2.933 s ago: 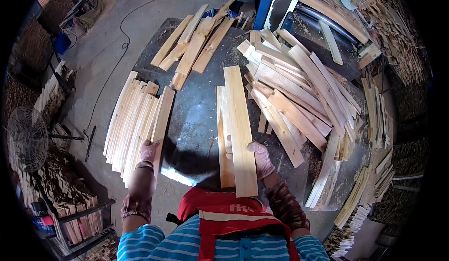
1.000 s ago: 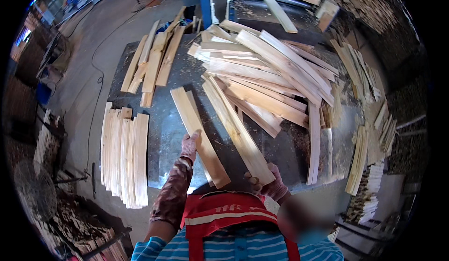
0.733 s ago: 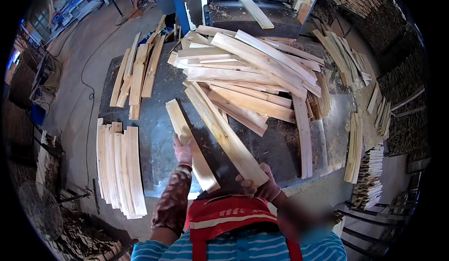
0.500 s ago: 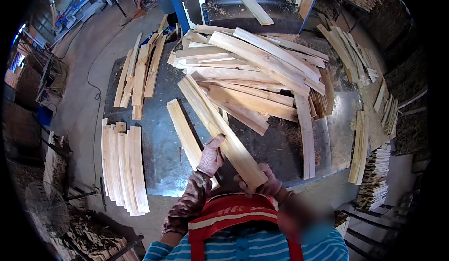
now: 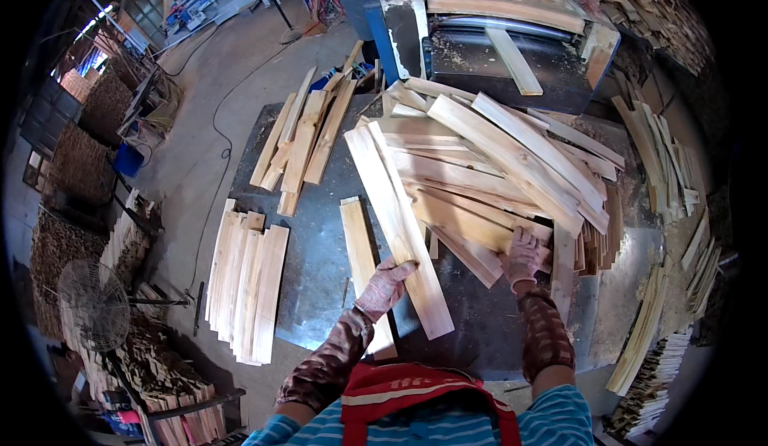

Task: The person sorts and stacks light-colored wooden planks on a workbench in a workshop. They repeatedly pick up planks, align them, and place them into neat piles, occasionally moving stacks to a nearby rack.

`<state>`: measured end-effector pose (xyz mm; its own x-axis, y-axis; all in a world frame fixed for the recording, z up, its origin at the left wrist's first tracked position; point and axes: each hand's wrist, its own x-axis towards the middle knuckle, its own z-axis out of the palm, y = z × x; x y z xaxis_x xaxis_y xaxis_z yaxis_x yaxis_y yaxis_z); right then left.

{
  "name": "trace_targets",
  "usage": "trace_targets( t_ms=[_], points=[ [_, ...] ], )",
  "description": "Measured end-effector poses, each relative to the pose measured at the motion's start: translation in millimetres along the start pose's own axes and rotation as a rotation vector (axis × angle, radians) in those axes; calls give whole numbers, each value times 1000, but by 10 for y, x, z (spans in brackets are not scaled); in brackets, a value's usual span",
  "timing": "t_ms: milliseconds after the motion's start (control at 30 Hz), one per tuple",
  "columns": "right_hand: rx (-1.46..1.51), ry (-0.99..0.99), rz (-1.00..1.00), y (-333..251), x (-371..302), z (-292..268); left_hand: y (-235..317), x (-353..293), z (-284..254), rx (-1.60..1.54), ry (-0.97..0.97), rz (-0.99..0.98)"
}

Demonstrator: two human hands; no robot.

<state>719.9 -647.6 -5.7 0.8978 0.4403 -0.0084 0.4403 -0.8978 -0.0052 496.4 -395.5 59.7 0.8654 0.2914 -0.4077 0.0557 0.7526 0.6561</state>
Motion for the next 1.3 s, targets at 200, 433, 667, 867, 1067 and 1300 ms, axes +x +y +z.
trace_targets(
  t_ms=[200, 433, 667, 867, 1067, 1300],
  points=[
    [250, -542, -12, -188, -760, -202, 156, 139, -94, -168, 231, 40],
    [2171, -1219, 635, -453, -1557, -392, -104, -90, -676, -675, -145, 122],
    [2331, -1196, 562, -472, -1975, -562, -10, -404, -937, -513, -120, 8],
    [2535, -1282, 437, -573, -1868, -828, -590, -353, -1639, 468, 612, 44],
    [2473, -1111, 412, -660, -1741, -805, -470, -265, -636, 1294, 671, 321],
    [1486, -835, 50, -694, -734, -795, -184, 115, 432, -81, -61, 5]
  ],
)
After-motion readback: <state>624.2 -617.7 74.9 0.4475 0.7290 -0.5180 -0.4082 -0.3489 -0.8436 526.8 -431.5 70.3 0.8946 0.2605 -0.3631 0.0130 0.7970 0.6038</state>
